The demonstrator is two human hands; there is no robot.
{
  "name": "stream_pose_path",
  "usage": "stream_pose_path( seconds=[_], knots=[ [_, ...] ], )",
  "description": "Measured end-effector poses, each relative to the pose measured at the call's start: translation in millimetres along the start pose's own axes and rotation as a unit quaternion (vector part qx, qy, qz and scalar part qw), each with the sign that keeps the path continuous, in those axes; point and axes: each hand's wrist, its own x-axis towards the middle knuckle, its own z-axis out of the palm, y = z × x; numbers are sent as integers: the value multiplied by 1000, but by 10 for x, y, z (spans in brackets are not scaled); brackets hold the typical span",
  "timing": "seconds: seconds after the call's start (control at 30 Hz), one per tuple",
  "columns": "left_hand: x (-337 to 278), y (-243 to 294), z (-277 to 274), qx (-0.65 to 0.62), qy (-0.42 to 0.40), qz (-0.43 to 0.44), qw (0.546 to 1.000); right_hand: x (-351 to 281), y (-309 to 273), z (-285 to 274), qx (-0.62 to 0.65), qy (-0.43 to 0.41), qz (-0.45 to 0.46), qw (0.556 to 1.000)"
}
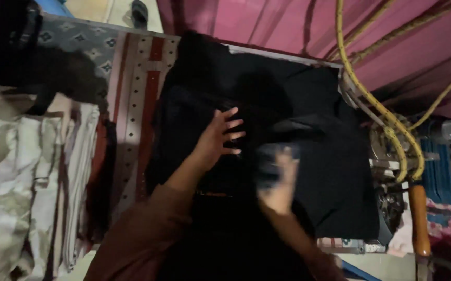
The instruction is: The person folds several garments, including a beige t-shirt, a floral shirt, a striped shirt, and a black t-shirt, on a table. The person smooths and folds each item by hand and places them into a neat stack.
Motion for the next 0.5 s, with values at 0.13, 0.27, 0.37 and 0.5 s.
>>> stream_pose_path(
  seconds=[0.13,0.27,0.37,0.5],
  knots=[
    [242,-187,-508,74,67,112,989,33,-783,652,-300,-65,-200,930],
    [646,-494,-949,282,120,280,910,127,-1132,442,-244,-159,-204,935],
    [241,-69,-889,272,133,192,933,232,-1358,313,-163,-175,-198,951],
    [-4,83,-1089,232,119,170,950,219,-1490,403,-80,-263,-220,936]
  ],
)
